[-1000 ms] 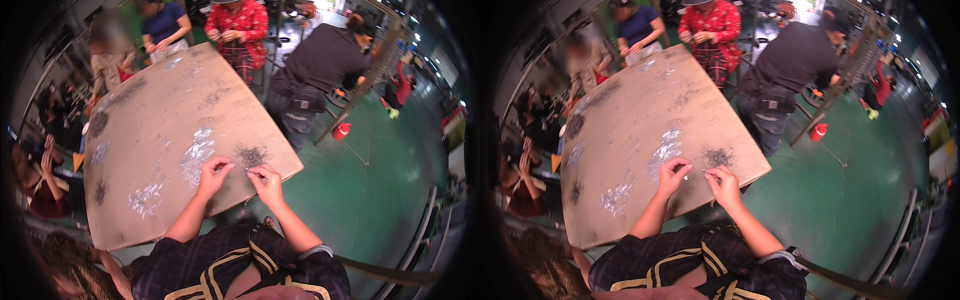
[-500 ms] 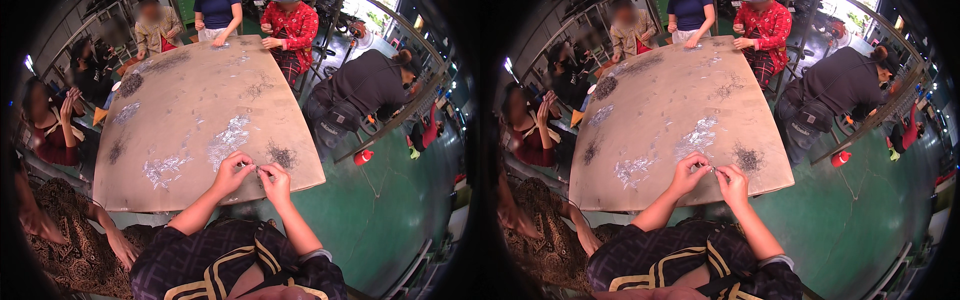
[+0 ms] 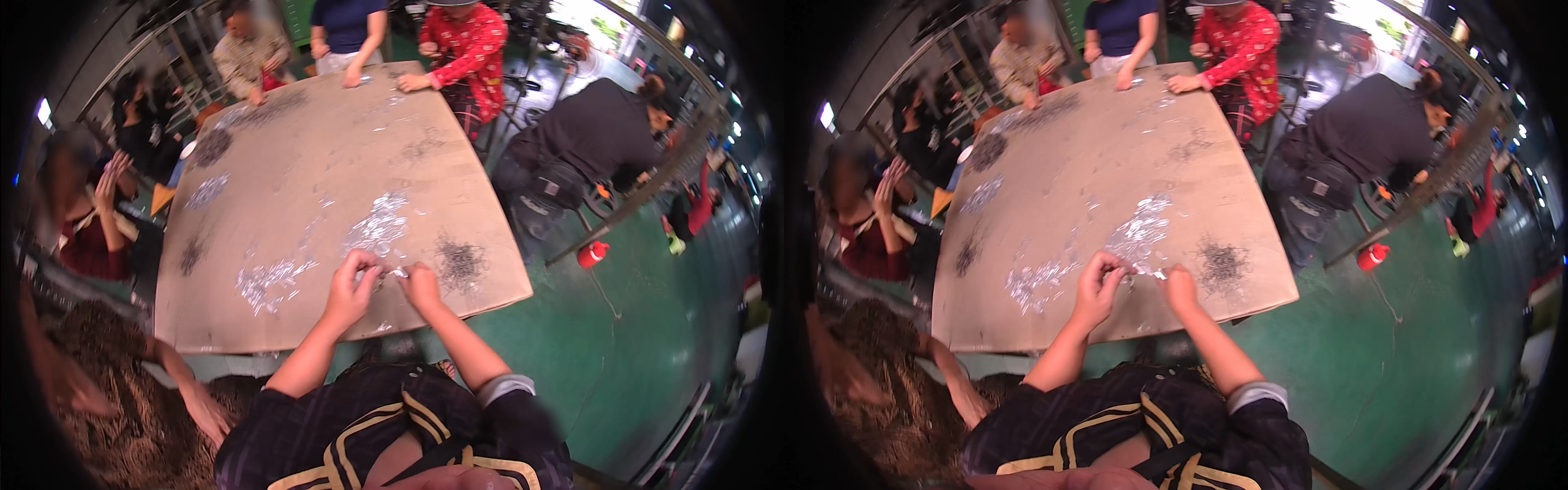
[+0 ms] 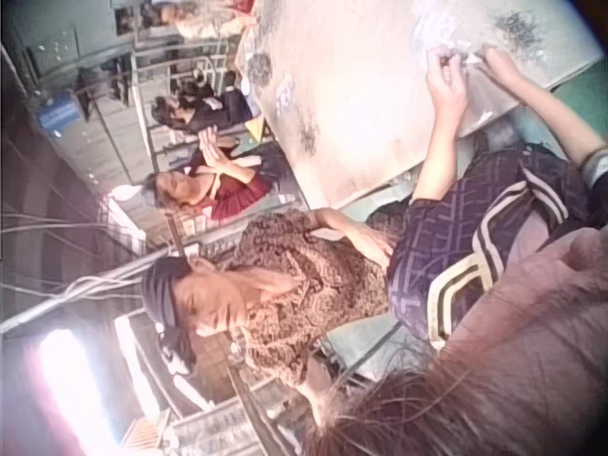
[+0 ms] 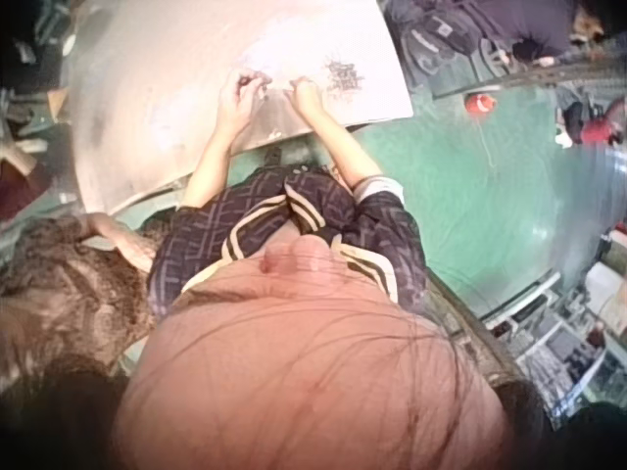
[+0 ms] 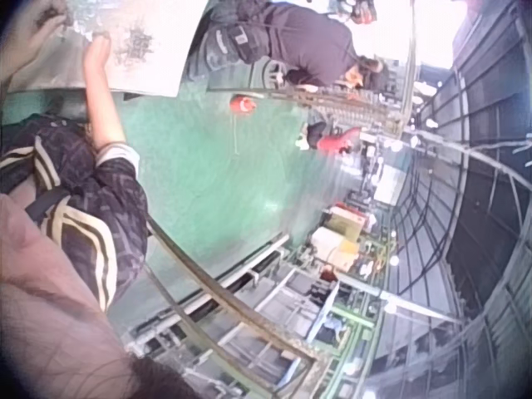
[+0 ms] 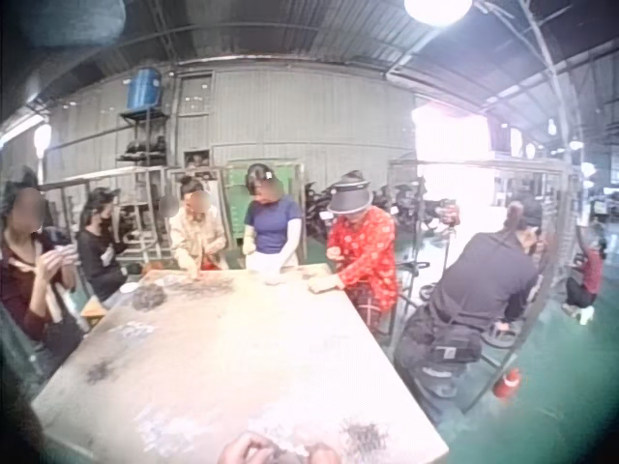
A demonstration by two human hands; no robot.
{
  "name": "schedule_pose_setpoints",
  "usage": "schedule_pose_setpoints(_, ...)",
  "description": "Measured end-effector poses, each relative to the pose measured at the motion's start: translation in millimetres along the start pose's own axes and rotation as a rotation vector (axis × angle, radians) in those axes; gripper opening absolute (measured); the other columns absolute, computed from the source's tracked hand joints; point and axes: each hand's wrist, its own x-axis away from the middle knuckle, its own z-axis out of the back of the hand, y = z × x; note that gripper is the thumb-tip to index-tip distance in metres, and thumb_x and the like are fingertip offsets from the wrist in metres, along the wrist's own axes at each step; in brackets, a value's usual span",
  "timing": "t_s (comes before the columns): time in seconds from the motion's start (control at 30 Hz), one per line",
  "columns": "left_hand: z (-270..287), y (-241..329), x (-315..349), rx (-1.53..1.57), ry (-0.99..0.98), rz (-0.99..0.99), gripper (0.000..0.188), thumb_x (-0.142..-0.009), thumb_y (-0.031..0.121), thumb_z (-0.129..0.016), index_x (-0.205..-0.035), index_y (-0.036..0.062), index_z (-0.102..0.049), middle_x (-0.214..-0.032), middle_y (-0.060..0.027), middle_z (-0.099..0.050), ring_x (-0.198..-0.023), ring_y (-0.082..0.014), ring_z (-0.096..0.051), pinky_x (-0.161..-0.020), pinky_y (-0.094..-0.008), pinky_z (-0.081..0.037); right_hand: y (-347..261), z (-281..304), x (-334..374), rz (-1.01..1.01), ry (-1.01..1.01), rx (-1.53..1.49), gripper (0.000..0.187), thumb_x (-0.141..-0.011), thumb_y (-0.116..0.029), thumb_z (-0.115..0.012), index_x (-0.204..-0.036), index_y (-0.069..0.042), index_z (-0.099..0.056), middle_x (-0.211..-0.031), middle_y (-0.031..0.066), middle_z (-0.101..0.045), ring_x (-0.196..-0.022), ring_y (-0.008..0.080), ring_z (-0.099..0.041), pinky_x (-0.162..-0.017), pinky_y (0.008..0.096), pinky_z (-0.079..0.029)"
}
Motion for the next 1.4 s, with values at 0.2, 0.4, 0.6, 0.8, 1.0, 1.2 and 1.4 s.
schedule_pose_setpoints(0.2,7,-4,11,-0.005,0.033,0.037,0.001,-0.089,-0.002,-0.051,-0.089,-0.0004,-0.05,-0.085,-0.0097,-0.063,-0.079,-0.0135,-0.058,-0.075,-0.0268,-0.046,14,-36,-5,0.031,0.041,0.073,0.008,-0.074,-0.007,-0.066,-0.079,-0.002,-0.063,-0.088,0.0174,-0.058,-0.082,0.0362,-0.06,-0.073,0.0445,-0.049)
schedule_pose_setpoints(0.4,-5,-12,8,0.011,-0.046,0.065,0.003,-0.089,-0.001,-0.051,-0.089,0.0,-0.049,-0.084,-0.0083,-0.064,-0.078,-0.0112,-0.057,-0.073,-0.0252,-0.046,13,-14,-9,-0.085,-0.109,0.154,0.01,-0.077,-0.01,-0.066,-0.082,-0.002,-0.063,-0.089,0.0169,-0.058,-0.082,0.0361,-0.061,-0.071,0.0446,-0.049)
schedule_pose_setpoints(0.6,-18,-25,4,0.035,-0.102,0.094,0.005,-0.088,-0.002,-0.053,-0.088,0.0005,-0.049,-0.082,-0.0075,-0.063,-0.077,-0.011,-0.057,-0.072,-0.0252,-0.046,4,18,-8,-0.149,0.007,-0.177,0.012,-0.076,-0.005,-0.066,-0.085,0.002,-0.063,-0.077,0.0168,-0.066,-0.07,0.0314,-0.066,-0.063,0.0373,-0.054)
schedule_pose_setpoints(0.8,-42,-34,-2,-0.019,-0.169,0.081,0.008,-0.086,0.0,-0.058,-0.085,-0.0006,-0.05,-0.078,-0.0092,-0.062,-0.074,-0.0135,-0.059,-0.07,-0.0268,-0.047,-17,82,-5,-0.341,0.07,-0.925,0.014,-0.081,-0.007,-0.069,-0.086,0.004,-0.063,-0.069,0.0075,-0.065,-0.059,0.0104,-0.062,-0.052,0.0223,-0.049)
schedule_pose_setpoints(1.0,-62,-24,-15,-0.199,-0.241,0.054,0.009,-0.085,0.001,-0.06,-0.087,0.0001,-0.051,-0.081,-0.0089,-0.061,-0.079,-0.0151,-0.062,-0.073,-0.0281,-0.048,-38,125,12,-0.312,0.093,-0.977,0.009,-0.083,-0.005,-0.067,-0.087,0.002,-0.064,-0.069,0.0043,-0.063,-0.058,0.0078,-0.058,-0.053,0.0204,-0.046)
schedule_pose_setpoints(1.2,-69,-18,-19,-0.213,-0.237,0.044,0.011,-0.084,0.003,-0.061,-0.088,-0.0003,-0.051,-0.078,-0.013,-0.062,-0.073,-0.0233,-0.063,-0.066,-0.0321,-0.049,-39,132,15,-0.288,0.131,-0.956,0.011,-0.084,-0.004,-0.065,-0.088,0.006,-0.063,-0.072,0.008,-0.066,-0.062,0.0108,-0.064,-0.055,0.0213,-0.051)
schedule_pose_setpoints(1.4,-69,-23,-19,-0.226,-0.246,0.022,0.011,-0.083,0.002,-0.06,-0.088,-0.0003,-0.051,-0.079,-0.0155,-0.062,-0.072,-0.0294,-0.064,-0.063,-0.0343,-0.049,-45,132,17,-0.27,0.183,-0.875,0.011,-0.083,-0.003,-0.065,-0.086,0.007,-0.064,-0.073,0.0083,-0.066,-0.063,0.0115,-0.064,-0.056,0.0222,-0.052)
